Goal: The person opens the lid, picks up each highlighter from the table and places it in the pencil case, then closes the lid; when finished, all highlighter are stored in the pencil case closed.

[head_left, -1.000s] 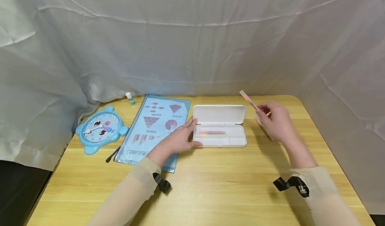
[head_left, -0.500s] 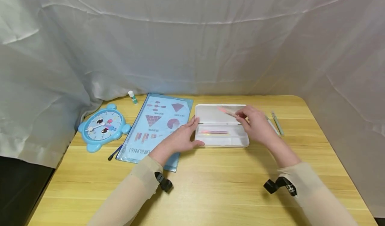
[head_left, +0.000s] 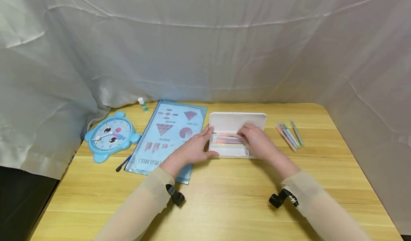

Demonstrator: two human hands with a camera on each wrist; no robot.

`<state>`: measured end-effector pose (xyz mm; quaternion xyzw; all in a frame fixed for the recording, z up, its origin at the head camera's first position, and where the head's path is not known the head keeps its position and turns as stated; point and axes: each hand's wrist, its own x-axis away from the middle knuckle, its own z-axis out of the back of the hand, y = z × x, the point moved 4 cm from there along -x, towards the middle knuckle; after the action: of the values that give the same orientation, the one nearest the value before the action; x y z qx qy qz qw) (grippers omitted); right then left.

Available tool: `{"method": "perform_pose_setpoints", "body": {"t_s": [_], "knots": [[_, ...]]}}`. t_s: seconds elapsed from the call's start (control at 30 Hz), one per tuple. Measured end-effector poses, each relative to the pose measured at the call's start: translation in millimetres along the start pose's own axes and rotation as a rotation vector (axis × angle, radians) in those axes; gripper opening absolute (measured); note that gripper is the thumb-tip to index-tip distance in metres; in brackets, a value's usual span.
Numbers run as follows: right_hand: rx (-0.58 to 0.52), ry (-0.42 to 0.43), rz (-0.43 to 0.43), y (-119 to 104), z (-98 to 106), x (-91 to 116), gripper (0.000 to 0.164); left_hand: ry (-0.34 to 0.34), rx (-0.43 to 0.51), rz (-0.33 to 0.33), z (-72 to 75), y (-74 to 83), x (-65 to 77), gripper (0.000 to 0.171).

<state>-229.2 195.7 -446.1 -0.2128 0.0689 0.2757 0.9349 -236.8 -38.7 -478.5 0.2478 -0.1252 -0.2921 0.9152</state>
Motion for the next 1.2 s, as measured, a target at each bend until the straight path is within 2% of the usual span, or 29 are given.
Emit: {"method": "perform_pose_setpoints", "body": {"t_s": [0.17, 0.33, 0.57, 0.67, 1.0, 1.2], "knots": [[0.062, -0.005, 0.040, -1.0, -5.6, -0.3, 0.005, 0.001, -0.003, -0.004, -0.6, 1.1, -1.3, 0.107], [0.062, 0.002, 0.058, -0.3, -10.1, -0.3, 0.005, -0.002, 0.001, -0.011, -1.0, 1.6, -1.6, 0.107], [0.066, -0.040, 0.073, 0.1, -19.0, -0.6, 0.019, -0.026, 0.001, 0.010, -1.3, -1.5, 2.9, 0.109], [0.067, -0.036, 0.068, 1.3, -18.8, -0.8, 0.020, -0.020, 0.005, 0.005, -0.9, -1.1, 1.7, 0.108], [-0.005, -0.041, 0.027, 1.8, -14.0, 0.1, 0.016, -0.011, 0.004, 0.003, -0.6, -0.9, 0.5, 0.108], [-0.045, -0.001, 0.040, 3.2, -5.9, 3.5, 0.011, -0.019, 0.003, -0.002, -0.5, -0.8, 0.0, 0.107]]}}
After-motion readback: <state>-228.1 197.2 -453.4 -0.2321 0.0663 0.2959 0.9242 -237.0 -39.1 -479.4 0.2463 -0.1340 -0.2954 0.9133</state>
